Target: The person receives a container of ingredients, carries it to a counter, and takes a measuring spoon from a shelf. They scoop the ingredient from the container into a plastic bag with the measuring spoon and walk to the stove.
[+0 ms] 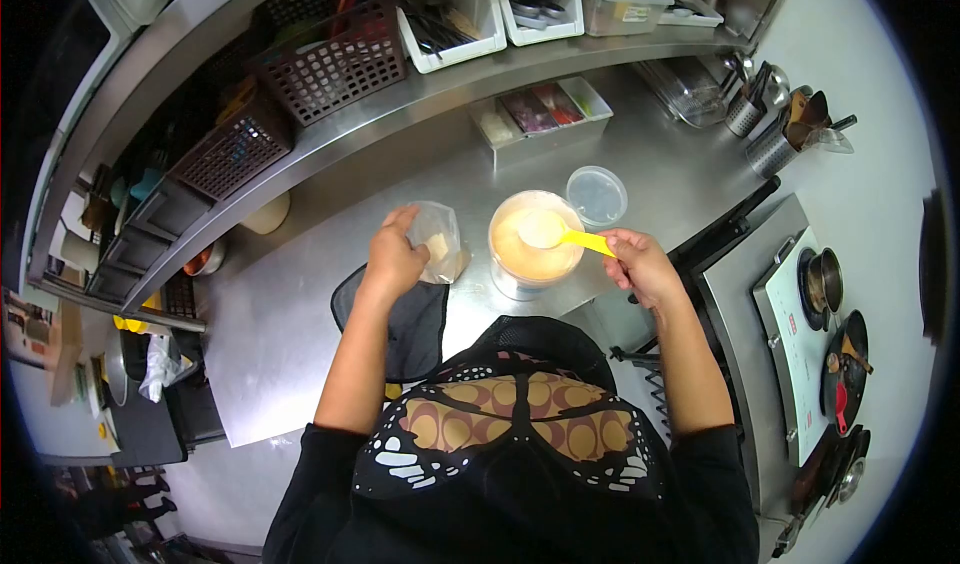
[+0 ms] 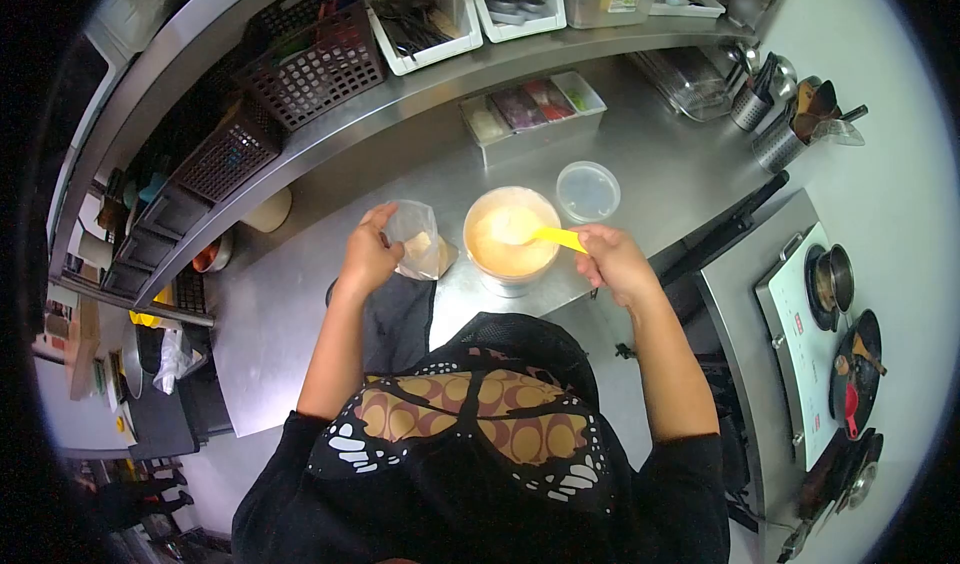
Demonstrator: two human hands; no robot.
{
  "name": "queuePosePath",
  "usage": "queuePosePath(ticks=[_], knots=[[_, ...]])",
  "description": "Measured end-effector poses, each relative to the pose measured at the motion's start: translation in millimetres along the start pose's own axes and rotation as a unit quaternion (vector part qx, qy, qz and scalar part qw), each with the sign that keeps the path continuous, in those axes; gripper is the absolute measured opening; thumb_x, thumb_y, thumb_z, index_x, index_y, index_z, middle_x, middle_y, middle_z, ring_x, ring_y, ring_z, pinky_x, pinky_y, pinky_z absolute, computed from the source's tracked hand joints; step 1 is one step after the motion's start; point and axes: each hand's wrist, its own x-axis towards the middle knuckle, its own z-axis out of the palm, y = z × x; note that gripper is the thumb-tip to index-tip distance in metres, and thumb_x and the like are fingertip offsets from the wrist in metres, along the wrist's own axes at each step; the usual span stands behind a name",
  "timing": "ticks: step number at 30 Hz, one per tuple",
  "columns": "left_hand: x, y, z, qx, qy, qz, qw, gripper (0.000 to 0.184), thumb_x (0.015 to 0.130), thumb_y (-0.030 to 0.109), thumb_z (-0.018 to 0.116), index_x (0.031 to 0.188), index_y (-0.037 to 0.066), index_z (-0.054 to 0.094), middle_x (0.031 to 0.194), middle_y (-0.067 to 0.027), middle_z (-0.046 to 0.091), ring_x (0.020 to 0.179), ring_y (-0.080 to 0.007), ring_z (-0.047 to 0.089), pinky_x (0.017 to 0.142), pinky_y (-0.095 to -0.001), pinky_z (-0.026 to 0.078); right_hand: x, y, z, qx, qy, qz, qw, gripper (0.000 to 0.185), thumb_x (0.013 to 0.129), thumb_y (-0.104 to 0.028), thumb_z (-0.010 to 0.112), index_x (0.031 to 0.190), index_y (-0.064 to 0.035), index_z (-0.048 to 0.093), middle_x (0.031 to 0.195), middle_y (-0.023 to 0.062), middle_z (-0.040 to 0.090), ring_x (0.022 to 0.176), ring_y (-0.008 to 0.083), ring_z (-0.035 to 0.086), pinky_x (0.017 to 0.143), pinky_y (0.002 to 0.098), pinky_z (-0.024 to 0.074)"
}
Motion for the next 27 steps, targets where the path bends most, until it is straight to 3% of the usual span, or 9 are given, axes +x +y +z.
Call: queuePosePath(ticks=[8, 11, 14, 17, 23, 26, 27], knots=[[1, -5, 1, -0.024, -0.008, -0.011, 1.000, 0.056, 0.066, 0.002, 0.060, 0.121, -0.003, 0.051, 0.127, -0.0173, 0.049, 0.081, -0.0259, 0.059, 0.077, -0.0315, 0.048, -4, -25, 3, 0.021, -0.016, -0.023, 0.999, 0.024, 0.093, -0.017, 0.046, 0.104, 0.0021, 0.056, 0.060, 0.0008, 0.049, 0.040, 0.0052, 0.036, 0.037, 0.0185, 0.0294], [1, -12, 1, -0.004, -0.008, 0.015, 1.000, 0.057, 0.065, 0.002, 0.060, 0.121, -0.004, 0.050, 0.128, -0.0177, 0.048, 0.098, -0.0289, 0.058, 0.086, -0.0317, 0.046, -2, -35, 14, 0.008, -0.037, -0.039, 0.999, 0.024, 0.093, -0.016, 0.046, 0.104, 0.0028, 0.055, 0.060, 0.0005, 0.049, 0.040, 0.0051, 0.036, 0.037, 0.0186, 0.0293], [-1, -6, -4, -0.057, -0.031, -0.036, 0.997, 0.058, 0.065, 0.003, 0.060, 0.122, -0.003, 0.049, 0.129, -0.0181, 0.047, 0.112, -0.0316, 0.051, 0.094, -0.0324, 0.041, 6, -43, 30, 0.010, -0.071, -0.044, 0.996, 0.024, 0.093, -0.016, 0.045, 0.103, 0.0031, 0.056, 0.059, 0.0004, 0.048, 0.040, 0.0051, 0.035, 0.037, 0.0186, 0.0293], [0, -17, -1, -0.031, -0.014, 0.010, 0.999, 0.061, 0.064, 0.003, 0.061, 0.123, -0.003, 0.049, 0.130, -0.0198, 0.046, 0.117, -0.0326, 0.048, 0.097, -0.0329, 0.040, 16, -46, 51, 0.020, -0.102, -0.046, 0.994, 0.024, 0.093, -0.016, 0.046, 0.102, 0.0033, 0.058, 0.059, 0.0005, 0.049, 0.040, 0.0049, 0.036, 0.038, 0.0185, 0.0297], [-3, -8, -8, -0.030, -0.020, -0.012, 0.999, 0.062, 0.063, 0.004, 0.062, 0.123, -0.003, 0.049, 0.129, -0.0222, 0.046, 0.118, -0.0334, 0.047, 0.099, -0.0335, 0.038, 36, -49, 97, -0.091, -0.123, -0.037, 0.988, 0.025, 0.093, -0.018, 0.047, 0.104, 0.0015, 0.059, 0.059, 0.0016, 0.051, 0.041, 0.0056, 0.040, 0.040, 0.0194, 0.0333], [-1, -18, -2, 0.027, 0.017, 0.039, 0.999, 0.060, 0.063, 0.002, 0.060, 0.122, -0.004, 0.050, 0.126, -0.0166, 0.050, 0.067, -0.0184, 0.056, 0.065, -0.0295, 0.049, 31, -58, 132, -0.252, -0.083, -0.065, 0.962, 0.024, 0.091, -0.015, 0.047, 0.103, 0.0009, 0.060, 0.060, 0.0048, 0.055, 0.045, 0.0104, 0.048, 0.042, 0.0232, 0.0379], [-1, -19, -1, 0.023, 0.020, 0.042, 0.999, 0.060, 0.063, 0.002, 0.060, 0.122, -0.004, 0.050, 0.125, -0.0165, 0.051, 0.067, -0.0185, 0.056, 0.065, -0.0296, 0.049, 40, -46, 141, -0.343, -0.069, -0.186, 0.918, 0.022, 0.089, -0.013, 0.048, 0.100, 0.0005, 0.060, 0.062, 0.0062, 0.056, 0.048, 0.0126, 0.051, 0.043, 0.0245, 0.0396]])
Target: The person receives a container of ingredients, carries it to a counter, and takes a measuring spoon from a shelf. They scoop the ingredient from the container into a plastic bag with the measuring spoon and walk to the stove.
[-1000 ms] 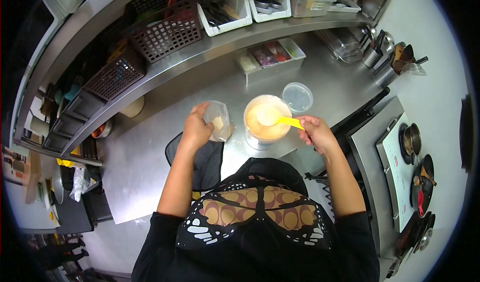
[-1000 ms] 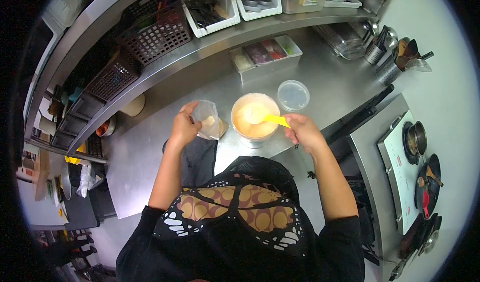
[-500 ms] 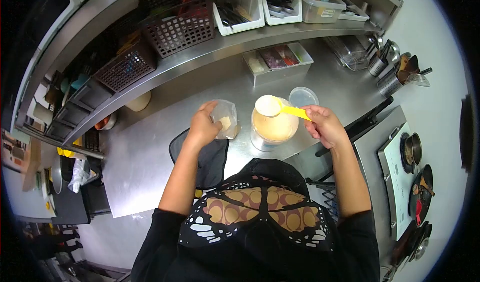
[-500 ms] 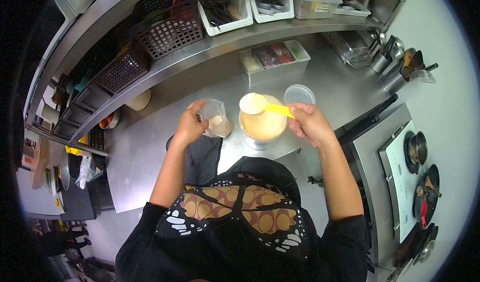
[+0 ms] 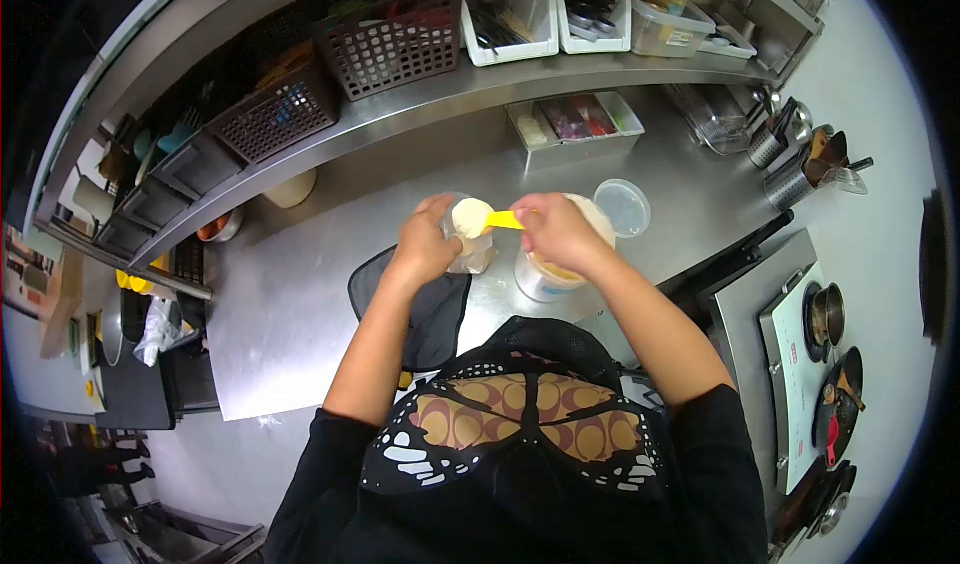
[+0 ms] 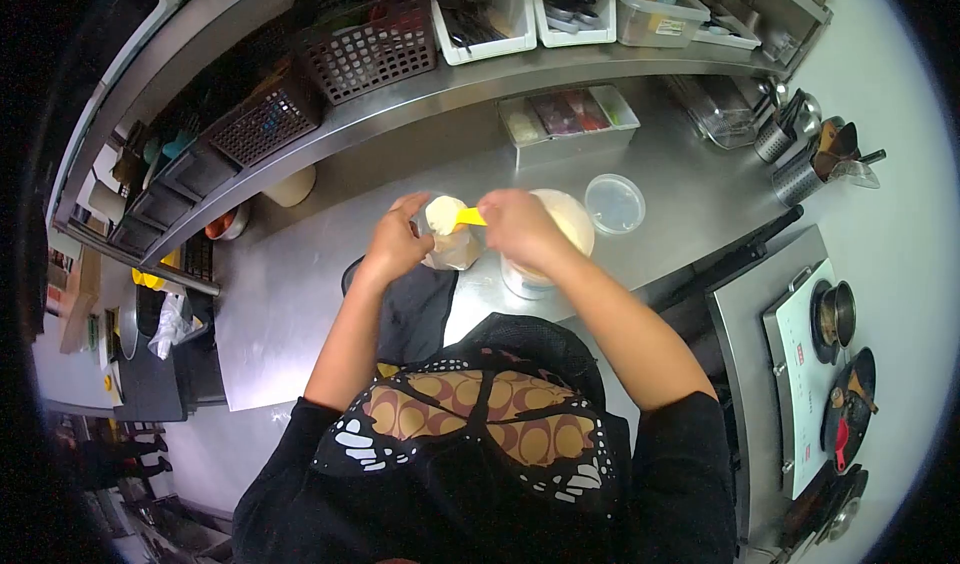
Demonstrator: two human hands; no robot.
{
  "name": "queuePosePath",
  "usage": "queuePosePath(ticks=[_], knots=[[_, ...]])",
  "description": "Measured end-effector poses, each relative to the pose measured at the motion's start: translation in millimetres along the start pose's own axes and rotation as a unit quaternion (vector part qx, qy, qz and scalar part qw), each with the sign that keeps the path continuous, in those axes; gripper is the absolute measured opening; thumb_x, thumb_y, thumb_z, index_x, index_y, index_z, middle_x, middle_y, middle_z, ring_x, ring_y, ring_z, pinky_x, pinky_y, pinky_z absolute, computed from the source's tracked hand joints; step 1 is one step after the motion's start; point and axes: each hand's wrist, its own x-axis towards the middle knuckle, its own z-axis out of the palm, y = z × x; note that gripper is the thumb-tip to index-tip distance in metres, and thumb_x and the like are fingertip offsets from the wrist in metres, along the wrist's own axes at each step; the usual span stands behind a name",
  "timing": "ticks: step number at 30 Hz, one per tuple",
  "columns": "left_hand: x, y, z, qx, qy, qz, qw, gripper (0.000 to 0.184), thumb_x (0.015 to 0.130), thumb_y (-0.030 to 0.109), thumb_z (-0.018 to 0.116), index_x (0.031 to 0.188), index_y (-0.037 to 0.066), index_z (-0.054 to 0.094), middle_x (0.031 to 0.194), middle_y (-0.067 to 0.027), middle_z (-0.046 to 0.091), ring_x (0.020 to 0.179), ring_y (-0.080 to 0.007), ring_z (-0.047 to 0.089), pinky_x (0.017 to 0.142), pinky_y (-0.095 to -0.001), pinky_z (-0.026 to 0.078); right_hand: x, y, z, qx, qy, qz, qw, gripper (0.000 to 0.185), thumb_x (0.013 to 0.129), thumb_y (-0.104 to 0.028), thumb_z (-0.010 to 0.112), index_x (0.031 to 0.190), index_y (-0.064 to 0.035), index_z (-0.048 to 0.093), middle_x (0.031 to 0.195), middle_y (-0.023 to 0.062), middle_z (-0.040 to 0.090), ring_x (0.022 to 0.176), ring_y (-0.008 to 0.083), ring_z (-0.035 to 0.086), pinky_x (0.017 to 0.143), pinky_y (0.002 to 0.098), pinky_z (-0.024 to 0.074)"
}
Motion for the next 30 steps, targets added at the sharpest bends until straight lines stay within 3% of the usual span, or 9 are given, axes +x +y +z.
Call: queuePosePath(ticks=[2, 8, 11, 14, 17, 23, 26, 29, 30], knots=[[0, -3, 1, -0.007, 0.004, 0.005, 1.000, 0.059, 0.063, 0.001, 0.060, 0.122, -0.003, 0.051, 0.122, -0.0164, 0.052, 0.068, -0.0186, 0.057, 0.066, -0.0298, 0.049, 12, 25, 39, -0.215, 0.068, -0.214, 0.951, 0.018, 0.084, -0.009, 0.049, 0.094, -0.0002, 0.061, 0.066, 0.0089, 0.059, 0.056, 0.0169, 0.058, 0.047, 0.0271, 0.0430], [-1, -20, -3, -0.025, 0.045, 0.009, 0.999, 0.057, 0.064, -0.001, 0.059, 0.120, -0.004, 0.052, 0.116, -0.0154, 0.054, 0.068, -0.0185, 0.057, 0.063, -0.0293, 0.049, -2, 28, 89, -0.477, 0.048, -0.308, 0.821, 0.012, 0.073, -0.014, 0.054, 0.083, -0.0068, 0.057, 0.073, 0.0056, 0.055, 0.067, 0.0207, 0.058, 0.060, 0.0338, 0.0446], [-5, -25, -10, -0.078, 0.035, -0.042, 0.995, 0.054, 0.065, 0.002, 0.062, 0.118, -0.004, 0.052, 0.122, -0.0214, 0.052, 0.114, -0.0357, 0.049, 0.097, -0.0352, 0.040, -9, 27, 79, -0.478, 0.073, -0.314, 0.817, 0.019, 0.075, -0.016, 0.053, 0.091, -0.0073, 0.058, 0.077, 0.0040, 0.052, 0.074, 0.0193, 0.056, 0.067, 0.0349, 0.0411], [-4, -24, -12, -0.108, 0.036, -0.077, 0.991, 0.051, 0.066, 0.002, 0.061, 0.116, -0.002, 0.055, 0.119, -0.0204, 0.054, 0.110, -0.0349, 0.052, 0.094, -0.0354, 0.042, -16, 24, 72, -0.470, 0.093, -0.315, 0.820, 0.024, 0.076, -0.016, 0.052, 0.097, -0.0075, 0.059, 0.081, 0.0039, 0.051, 0.079, 0.0181, 0.054, 0.072, 0.0345, 0.0378], [0, -30, -6, -0.085, 0.062, -0.045, 0.993, 0.050, 0.066, -0.001, 0.058, 0.116, -0.003, 0.056, 0.105, -0.0132, 0.058, 0.061, -0.0157, 0.057, 0.057, -0.0287, 0.049, -18, 20, 64, -0.468, 0.107, -0.313, 0.819, 0.020, 0.077, -0.015, 0.051, 0.095, -0.0098, 0.059, 0.079, 0.0026, 0.051, 0.077, 0.0174, 0.054, 0.069, 0.0345, 0.0365], [17, -54, 8, -0.118, 0.054, -0.069, 0.989, 0.045, 0.068, -0.003, 0.055, 0.112, -0.003, 0.058, 0.085, -0.0105, 0.060, 0.055, -0.0122, 0.056, 0.051, -0.0269, 0.047, -14, 23, 50, -0.460, 0.112, -0.285, 0.833, 0.016, 0.078, -0.015, 0.051, 0.091, -0.0105, 0.060, 0.075, 0.0038, 0.053, 0.071, 0.0194, 0.055, 0.067, 0.0360, 0.0362], [11, -14, -14, -0.169, 0.001, -0.163, 0.972, 0.040, 0.067, 0.000, 0.058, 0.107, -0.003, 0.060, 0.103, -0.0177, 0.060, 0.082, -0.0249, 0.063, 0.072, -0.0313, 0.050, -9, 22, 42, -0.417, 0.135, -0.278, 0.855, 0.015, 0.078, -0.013, 0.051, 0.089, -0.0103, 0.061, 0.073, 0.0053, 0.053, 0.070, 0.0214, 0.056, 0.066, 0.0369, 0.0363], [11, -22, -2, -0.137, 0.037, -0.062, 0.988, 0.039, 0.068, -0.001, 0.058, 0.107, -0.004, 0.060, 0.099, -0.0158, 0.060, 0.064, -0.0202, 0.062, 0.061, -0.0302, 0.050, -9, 21, 38, -0.377, 0.146, -0.268, 0.874, 0.014, 0.078, -0.012, 0.052, 0.088, -0.0098, 0.061, 0.072, 0.0066, 0.054, 0.069, 0.0228, 0.057, 0.065, 0.0376, 0.0364], [9, -23, -1, -0.150, 0.030, -0.083, 0.985, 0.040, 0.068, -0.001, 0.057, 0.107, -0.004, 0.060, 0.100, -0.0153, 0.060, 0.061, -0.0193, 0.061, 0.059, -0.0297, 0.049, -11, 21, 38, -0.366, 0.146, -0.264, 0.880, 0.014, 0.077, -0.012, 0.052, 0.088, -0.0096, 0.061, 0.072, 0.0069, 0.054, 0.069, 0.0231, 0.058, 0.065, 0.0377, 0.0364]])
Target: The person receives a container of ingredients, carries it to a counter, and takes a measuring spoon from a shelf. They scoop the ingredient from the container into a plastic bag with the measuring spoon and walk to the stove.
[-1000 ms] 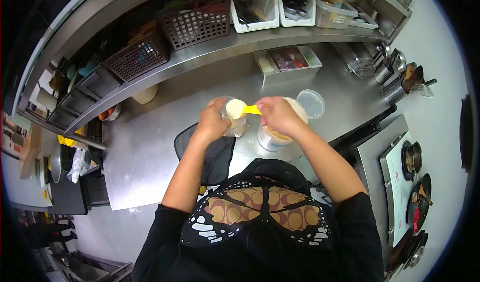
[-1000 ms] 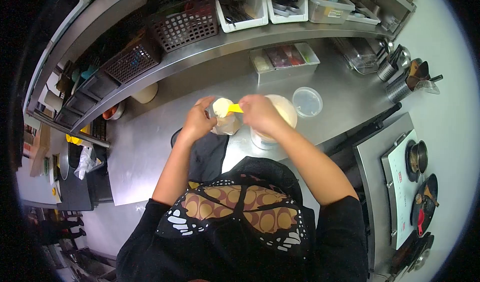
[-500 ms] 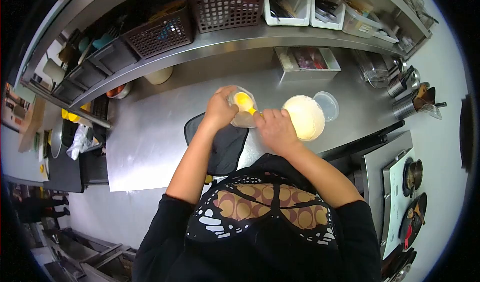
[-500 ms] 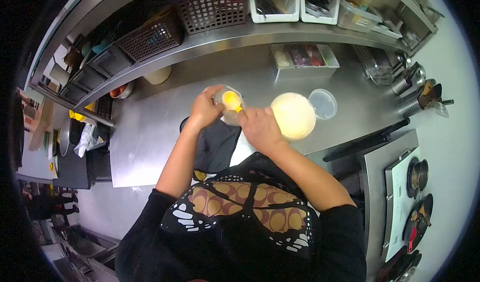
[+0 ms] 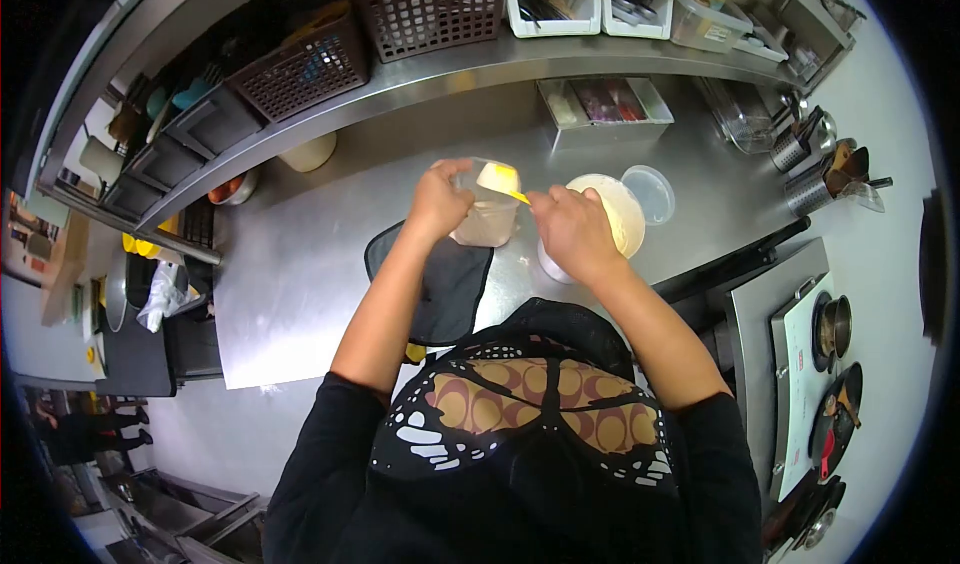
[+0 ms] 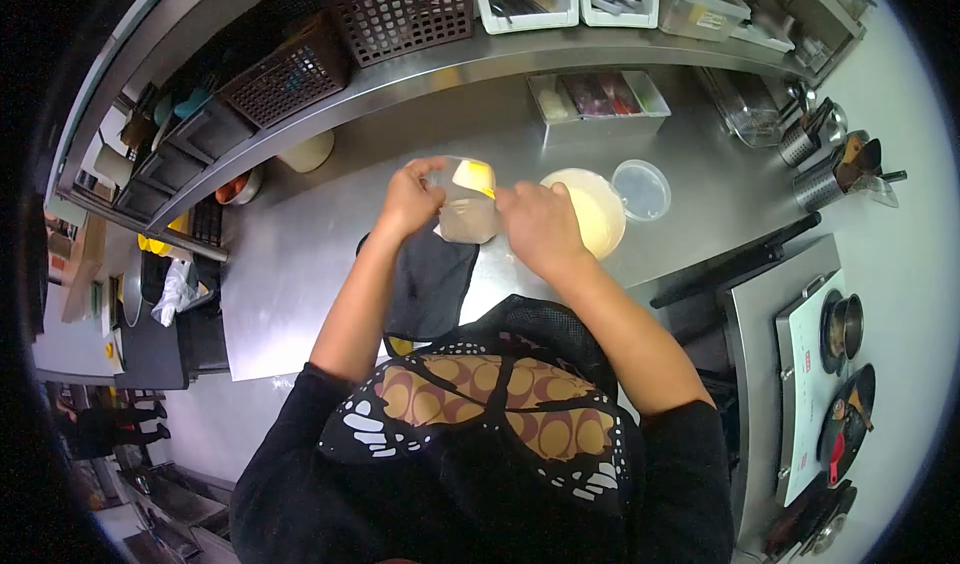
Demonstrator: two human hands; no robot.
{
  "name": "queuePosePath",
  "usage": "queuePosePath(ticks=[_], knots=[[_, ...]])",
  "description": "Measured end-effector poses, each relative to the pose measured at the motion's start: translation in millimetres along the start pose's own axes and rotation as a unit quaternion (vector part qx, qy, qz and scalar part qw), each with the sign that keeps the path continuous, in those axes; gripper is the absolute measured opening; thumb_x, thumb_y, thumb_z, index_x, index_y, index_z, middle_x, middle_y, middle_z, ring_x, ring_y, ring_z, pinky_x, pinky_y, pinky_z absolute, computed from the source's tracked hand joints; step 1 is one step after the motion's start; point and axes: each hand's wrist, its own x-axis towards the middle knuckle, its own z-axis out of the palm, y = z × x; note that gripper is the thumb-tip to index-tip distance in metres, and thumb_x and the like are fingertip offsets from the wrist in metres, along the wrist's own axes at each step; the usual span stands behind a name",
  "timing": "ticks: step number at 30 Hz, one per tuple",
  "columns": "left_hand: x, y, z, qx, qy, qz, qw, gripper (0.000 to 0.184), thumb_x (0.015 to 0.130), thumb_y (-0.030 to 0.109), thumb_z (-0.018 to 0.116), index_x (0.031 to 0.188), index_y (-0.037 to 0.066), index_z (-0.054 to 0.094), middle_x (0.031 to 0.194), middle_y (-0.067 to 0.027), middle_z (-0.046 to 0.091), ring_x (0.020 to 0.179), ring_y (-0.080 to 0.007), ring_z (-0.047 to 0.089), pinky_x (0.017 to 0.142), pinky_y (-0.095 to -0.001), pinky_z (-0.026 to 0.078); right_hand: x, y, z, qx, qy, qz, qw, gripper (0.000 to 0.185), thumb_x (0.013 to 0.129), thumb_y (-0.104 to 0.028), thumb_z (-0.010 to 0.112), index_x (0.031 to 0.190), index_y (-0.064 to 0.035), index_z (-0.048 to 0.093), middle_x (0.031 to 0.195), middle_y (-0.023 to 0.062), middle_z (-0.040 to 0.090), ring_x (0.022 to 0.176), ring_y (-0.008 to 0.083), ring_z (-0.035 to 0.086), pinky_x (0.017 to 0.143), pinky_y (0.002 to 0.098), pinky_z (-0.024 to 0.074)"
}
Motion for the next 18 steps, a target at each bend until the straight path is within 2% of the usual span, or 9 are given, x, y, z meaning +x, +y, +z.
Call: queuePosePath(ticks=[2, 6, 8, 11, 14, 15, 18], knots=[[7, 2, -1, -0.028, -0.006, -0.034, 0.999, 0.041, 0.068, -0.002, 0.057, 0.108, -0.004, 0.060, 0.102, -0.0142, 0.060, 0.056, -0.0174, 0.060, 0.056, -0.0289, 0.049, -1, 4, 1, 0.015, 0.003, 0.011, 1.000, 0.016, 0.078, -0.012, 0.053, 0.091, -0.0091, 0.062, 0.072, 0.0074, 0.055, 0.068, 0.0238, 0.058, 0.065, 0.0377, 0.0363], [5, 9, -2, -0.069, -0.019, -0.066, 0.995, 0.043, 0.068, -0.003, 0.056, 0.111, -0.004, 0.059, 0.104, -0.0136, 0.059, 0.059, -0.0161, 0.060, 0.056, -0.0283, 0.049, -5, 4, -3, 0.057, 0.020, 0.029, 0.998, 0.018, 0.079, -0.013, 0.053, 0.094, -0.0075, 0.062, 0.074, 0.0091, 0.057, 0.070, 0.0261, 0.059, 0.066, 0.0389, 0.0384], [5, 5, -2, -0.068, -0.018, -0.063, 0.996, 0.043, 0.068, -0.004, 0.055, 0.111, -0.003, 0.059, 0.103, -0.0133, 0.059, 0.060, -0.0155, 0.060, 0.056, -0.0278, 0.048, -5, 5, -5, 0.094, -0.022, 0.067, 0.993, 0.018, 0.081, -0.013, 0.052, 0.095, -0.0062, 0.062, 0.079, 0.0112, 0.060, 0.074, 0.0284, 0.060, 0.068, 0.0400, 0.0417], [8, -10, 1, -0.055, 0.009, -0.026, 0.998, 0.044, 0.070, -0.005, 0.053, 0.113, -0.002, 0.057, 0.059, -0.0030, 0.056, 0.048, -0.0085, 0.052, 0.047, -0.0228, 0.042, -5, 10, -8, 0.205, -0.039, 0.167, 0.964, 0.019, 0.084, -0.013, 0.051, 0.097, -0.0045, 0.062, 0.084, 0.0146, 0.063, 0.078, 0.0312, 0.061, 0.070, 0.0399, 0.0459], [-1, -4, -3, -0.015, -0.008, -0.026, 1.000, 0.044, 0.070, -0.005, 0.053, 0.113, -0.002, 0.057, 0.072, -0.0064, 0.060, 0.051, -0.0090, 0.053, 0.049, -0.0231, 0.043, -8, 15, -15, 0.304, -0.026, 0.236, 0.923, 0.020, 0.086, -0.014, 0.051, 0.099, -0.0038, 0.062, 0.085, 0.0172, 0.064, 0.079, 0.0325, 0.062, 0.071, 0.0385, 0.0479], [-4, -6, -2, 0.005, -0.010, 0.002, 1.000, 0.044, 0.070, -0.005, 0.053, 0.114, -0.002, 0.056, 0.080, -0.0080, 0.060, 0.053, -0.0094, 0.053, 0.051, -0.0232, 0.043, -9, 18, -19, 0.330, -0.019, 0.249, 0.910, 0.020, 0.087, -0.015, 0.051, 0.100, -0.0037, 0.062, 0.085, 0.0179, 0.064, 0.079, 0.0327, 0.062, 0.071, 0.0379, 0.0483], [-16, -6, 1, 0.056, -0.012, 0.065, 0.996, 0.047, 0.069, -0.004, 0.053, 0.116, -0.002, 0.055, 0.103, -0.0115, 0.059, 0.058, -0.0105, 0.053, 0.056, -0.0237, 0.044, -22, 29, -31, 0.345, 0.073, 0.229, 0.907, 0.020, 0.087, -0.015, 0.052, 0.099, -0.0030, 0.062, 0.080, 0.0192, 0.063, 0.074, 0.0328, 0.062, 0.069, 0.0367, 0.0484]])
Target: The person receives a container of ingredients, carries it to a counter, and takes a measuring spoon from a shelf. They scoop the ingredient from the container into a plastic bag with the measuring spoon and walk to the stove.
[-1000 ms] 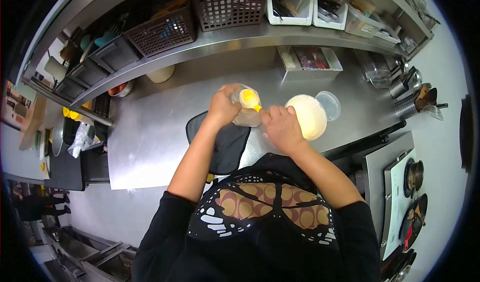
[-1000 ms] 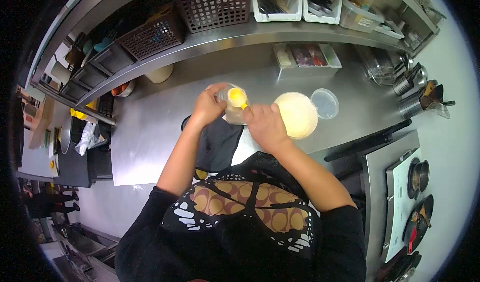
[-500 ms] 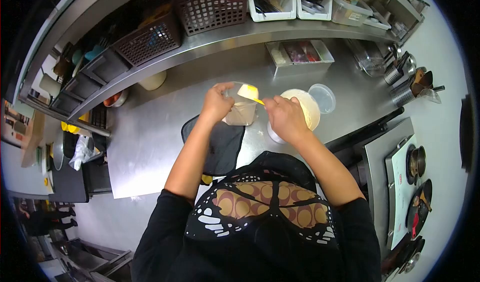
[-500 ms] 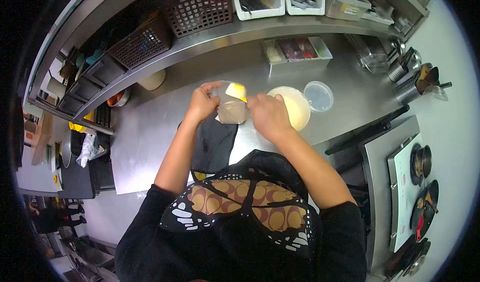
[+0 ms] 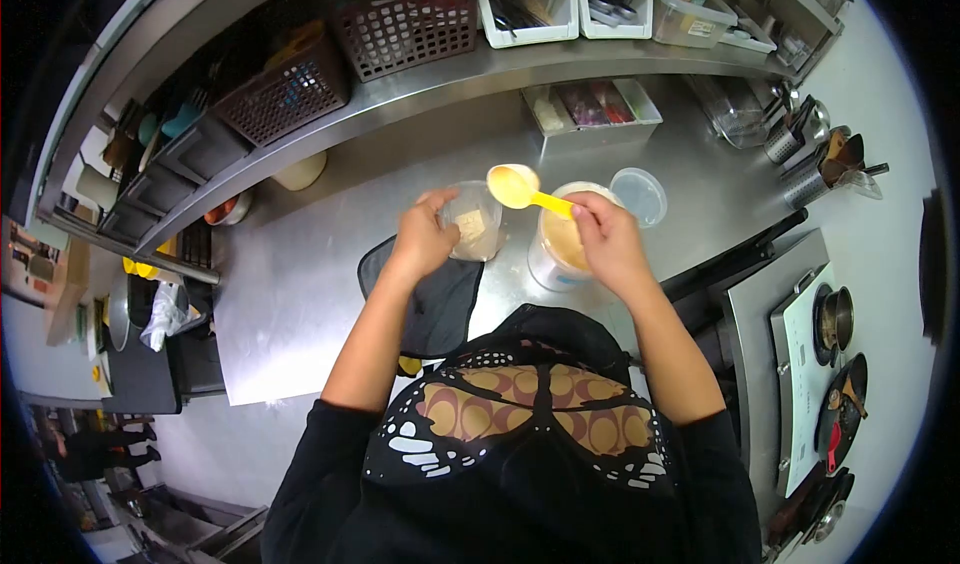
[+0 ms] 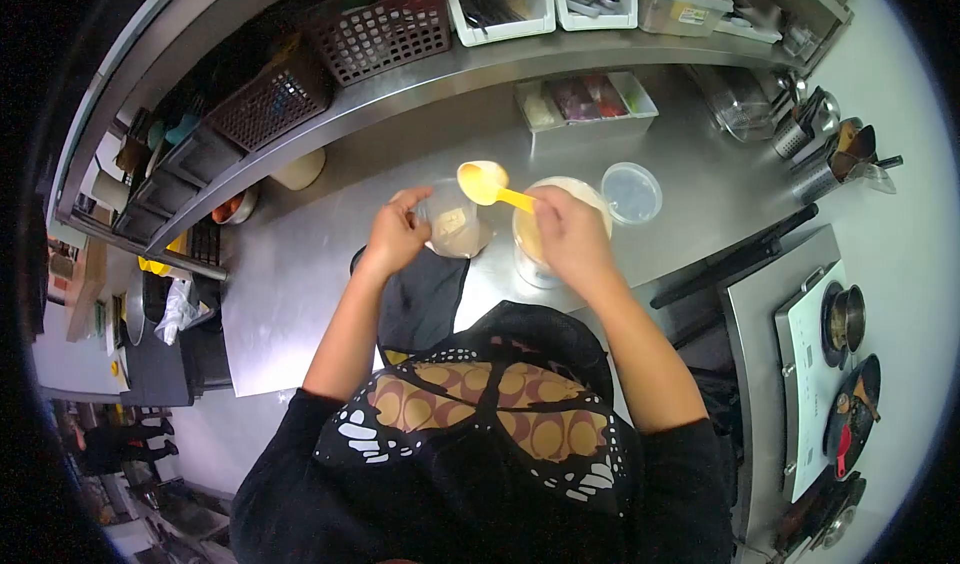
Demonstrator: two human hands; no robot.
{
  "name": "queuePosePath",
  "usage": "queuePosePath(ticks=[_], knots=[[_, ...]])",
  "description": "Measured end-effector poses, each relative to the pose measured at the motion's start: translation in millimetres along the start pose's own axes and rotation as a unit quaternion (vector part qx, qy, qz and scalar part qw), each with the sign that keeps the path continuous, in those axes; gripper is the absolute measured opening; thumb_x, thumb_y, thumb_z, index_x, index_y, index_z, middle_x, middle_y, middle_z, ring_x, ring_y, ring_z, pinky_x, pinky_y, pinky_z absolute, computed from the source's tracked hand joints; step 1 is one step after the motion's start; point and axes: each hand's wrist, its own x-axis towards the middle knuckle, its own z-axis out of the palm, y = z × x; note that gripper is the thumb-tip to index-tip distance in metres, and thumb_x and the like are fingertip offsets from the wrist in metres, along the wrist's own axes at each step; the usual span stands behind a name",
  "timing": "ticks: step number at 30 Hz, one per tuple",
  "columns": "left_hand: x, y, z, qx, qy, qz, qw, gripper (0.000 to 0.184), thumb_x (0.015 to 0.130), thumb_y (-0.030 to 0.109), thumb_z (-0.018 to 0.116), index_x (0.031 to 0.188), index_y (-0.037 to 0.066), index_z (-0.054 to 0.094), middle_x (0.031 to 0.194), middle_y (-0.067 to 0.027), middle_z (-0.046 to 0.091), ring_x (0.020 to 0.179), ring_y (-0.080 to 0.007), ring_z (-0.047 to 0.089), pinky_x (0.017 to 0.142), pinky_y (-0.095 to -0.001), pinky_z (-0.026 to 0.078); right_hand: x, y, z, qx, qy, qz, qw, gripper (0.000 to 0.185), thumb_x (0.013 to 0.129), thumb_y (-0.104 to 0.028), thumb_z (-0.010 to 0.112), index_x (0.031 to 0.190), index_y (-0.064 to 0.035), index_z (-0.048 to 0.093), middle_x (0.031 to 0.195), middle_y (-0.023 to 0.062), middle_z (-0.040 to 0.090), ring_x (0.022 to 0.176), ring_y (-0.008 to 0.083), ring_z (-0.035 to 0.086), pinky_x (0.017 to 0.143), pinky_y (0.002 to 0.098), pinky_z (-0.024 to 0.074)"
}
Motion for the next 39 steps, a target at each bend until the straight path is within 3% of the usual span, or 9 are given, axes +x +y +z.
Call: queuePosePath(ticks=[3, 9, 15, 21, 24, 26, 29, 31, 39], knots=[[-14, 16, -6, 0.021, 0.001, 0.010, 1.000, 0.049, 0.069, -0.004, 0.054, 0.118, 0.000, 0.054, 0.118, -0.0124, 0.055, 0.062, -0.0116, 0.051, 0.061, -0.0244, 0.045, -12, -16, -36, -0.060, 0.048, 0.001, 0.997, 0.019, 0.086, -0.014, 0.053, 0.098, -0.0032, 0.062, 0.080, 0.0192, 0.063, 0.072, 0.0332, 0.063, 0.066, 0.0385, 0.0488], [-21, 25, 0, 0.026, -0.005, 0.001, 1.000, 0.051, 0.068, -0.004, 0.056, 0.119, 0.003, 0.054, 0.121, -0.0117, 0.054, 0.063, -0.0120, 0.050, 0.061, -0.0251, 0.044, -29, -13, -50, -0.389, -0.030, -0.012, 0.921, 0.011, 0.082, -0.013, 0.055, 0.081, -0.0024, 0.060, 0.068, 0.0149, 0.062, 0.063, 0.0306, 0.062, 0.058, 0.0384, 0.0491], [-17, 24, 4, 0.026, -0.006, 0.017, 0.999, 0.053, 0.068, -0.005, 0.057, 0.120, 0.003, 0.054, 0.120, -0.0115, 0.054, 0.062, -0.0120, 0.048, 0.060, -0.0248, 0.044, -24, 33, -8, -0.430, -0.053, -0.011, 0.901, 0.015, 0.080, -0.018, 0.055, 0.074, -0.0048, 0.059, 0.066, 0.0148, 0.062, 0.062, 0.0306, 0.062, 0.058, 0.0414, 0.0499], [-16, 22, 5, 0.026, -0.008, 0.019, 0.999, 0.053, 0.067, -0.005, 0.058, 0.120, 0.002, 0.054, 0.119, -0.0109, 0.054, 0.061, -0.0114, 0.048, 0.060, -0.0242, 0.043, -23, 22, -1, -0.345, -0.114, 0.019, 0.931, 0.017, 0.083, -0.018, 0.053, 0.080, -0.0040, 0.063, 0.070, 0.0172, 0.063, 0.064, 0.0309, 0.063, 0.060, 0.0402, 0.0496], [-16, 22, 6, 0.021, -0.009, 0.016, 1.000, 0.053, 0.067, -0.005, 0.058, 0.120, 0.002, 0.054, 0.119, -0.0108, 0.054, 0.061, -0.0114, 0.048, 0.060, -0.0242, 0.043, -27, 36, -11, -0.237, -0.090, 0.005, 0.967, 0.018, 0.085, -0.017, 0.053, 0.087, -0.0027, 0.064, 0.066, 0.0153, 0.062, 0.058, 0.0254, 0.062, 0.058, 0.0363, 0.0486], [-15, 22, 5, 0.017, -0.012, 0.010, 1.000, 0.053, 0.068, -0.005, 0.059, 0.120, 0.002, 0.054, 0.120, -0.0107, 0.053, 0.062, -0.0115, 0.047, 0.060, -0.0243, 0.043, -24, 43, -27, -0.111, -0.103, 0.091, 0.984, 0.018, 0.086, -0.017, 0.054, 0.091, -0.0019, 0.064, 0.061, 0.0098, 0.059, 0.052, 0.0183, 0.056, 0.052, 0.0314, 0.0455], [-12, 21, 5, 0.025, -0.004, 0.021, 0.999, 0.053, 0.068, -0.005, 0.059, 0.120, 0.002, 0.053, 0.120, -0.0106, 0.053, 0.062, -0.0116, 0.048, 0.060, -0.0245, 0.044, -21, 34, -48, 0.044, -0.104, 0.263, 0.958, 0.019, 0.089, -0.017, 0.054, 0.093, -0.0013, 0.063, 0.056, 0.0017, 0.052, 0.046, 0.0092, 0.046, 0.044, 0.0243, 0.0386], [-10, 30, 2, 0.025, -0.014, -0.002, 1.000, 0.051, 0.067, -0.003, 0.057, 0.118, 0.000, 0.054, 0.120, -0.0145, 0.054, 0.072, -0.0201, 0.055, 0.070, -0.0282, 0.046, -22, 34, -55, 0.116, -0.087, 0.349, 0.926, 0.019, 0.091, -0.018, 0.053, 0.096, -0.0013, 0.062, 0.054, -0.0020, 0.048, 0.042, 0.0052, 0.038, 0.038, 0.0194, 0.0300], [-1, 27, 4, 0.026, -0.023, -0.002, 0.999, 0.052, 0.068, -0.001, 0.057, 0.119, -0.002, 0.052, 0.123, -0.0170, 0.052, 0.085, -0.0261, 0.059, 0.078, -0.0302, 0.047, -31, 60, -80, 0.243, -0.003, 0.352, 0.904, 0.020, 0.091, -0.018, 0.053, 0.093, 0.0004, 0.061, 0.054, -0.0014, 0.048, 0.040, 0.0052, 0.036, 0.037, 0.0191, 0.0279]])
